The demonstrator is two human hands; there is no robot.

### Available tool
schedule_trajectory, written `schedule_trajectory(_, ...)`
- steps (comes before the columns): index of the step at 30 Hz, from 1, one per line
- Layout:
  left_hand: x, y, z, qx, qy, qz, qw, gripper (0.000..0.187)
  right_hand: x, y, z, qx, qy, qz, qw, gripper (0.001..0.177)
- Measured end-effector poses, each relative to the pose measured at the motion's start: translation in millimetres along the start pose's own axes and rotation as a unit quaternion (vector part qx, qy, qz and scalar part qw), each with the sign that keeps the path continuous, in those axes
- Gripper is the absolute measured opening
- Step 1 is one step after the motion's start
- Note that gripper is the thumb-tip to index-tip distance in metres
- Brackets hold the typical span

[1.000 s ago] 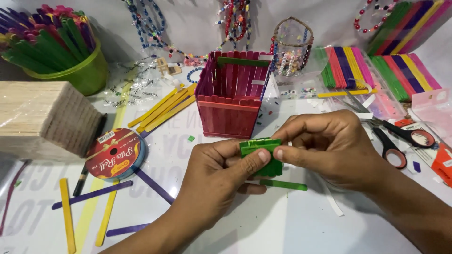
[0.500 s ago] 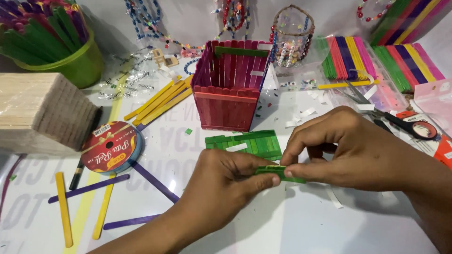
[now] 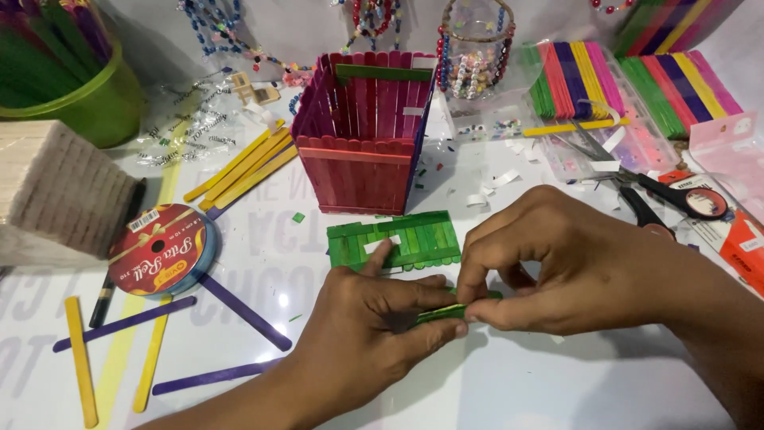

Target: Building a small wall structure using green popsicle sticks, double-sided tape, and scissors.

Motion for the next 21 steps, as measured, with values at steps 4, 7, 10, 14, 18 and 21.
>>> schedule_trajectory(4, -1, -5, 3, 0.015, -0.014, 0.012, 1.000, 0.021, 1, 1, -2, 0.043, -0.021, 0.023, 0.999, 0.008)
schedule_trajectory(7, -1, -7, 3, 0.008, -0.007, 0.011, 1.000, 0.025, 1, 14, -42, -0.032, 0.099, 0.041, 0.994, 0.019)
schedule_trajectory(10, 0, -3, 4, -0.023, -0.014, 0.012, 1.000, 0.030, -8, 23, -85, -0.156, 0.256, 0.152, 0.942, 0.013)
schedule_trajectory(14, 0, 2, 3, -0.033, -0.019, 0.033, 0.999, 0.020, -12, 24, -104, -0.158, 0.293, 0.141, 0.932, 0.014)
schedule_trajectory(18, -1, 11, 4, -0.010, -0.025, 0.102, 0.994, 0.018, -19, 50, -117, -0.213, 0.277, 0.210, 0.913, 0.013)
schedule_trajectory(21, -1, 17, 5, 0.003, -0.020, 0.127, 0.992, 0.017, -19, 60, -118, -0.267, 0.226, 0.285, 0.892, 0.014)
Point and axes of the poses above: each hand's wrist, its own x-axis towards the middle knuckle, its own z-axis out of the palm, y = z × x, the point moved 8 cm from there along x, towards the middle knuckle, and after that the axes turned 14 degrees about y, right-handed, at the moved point
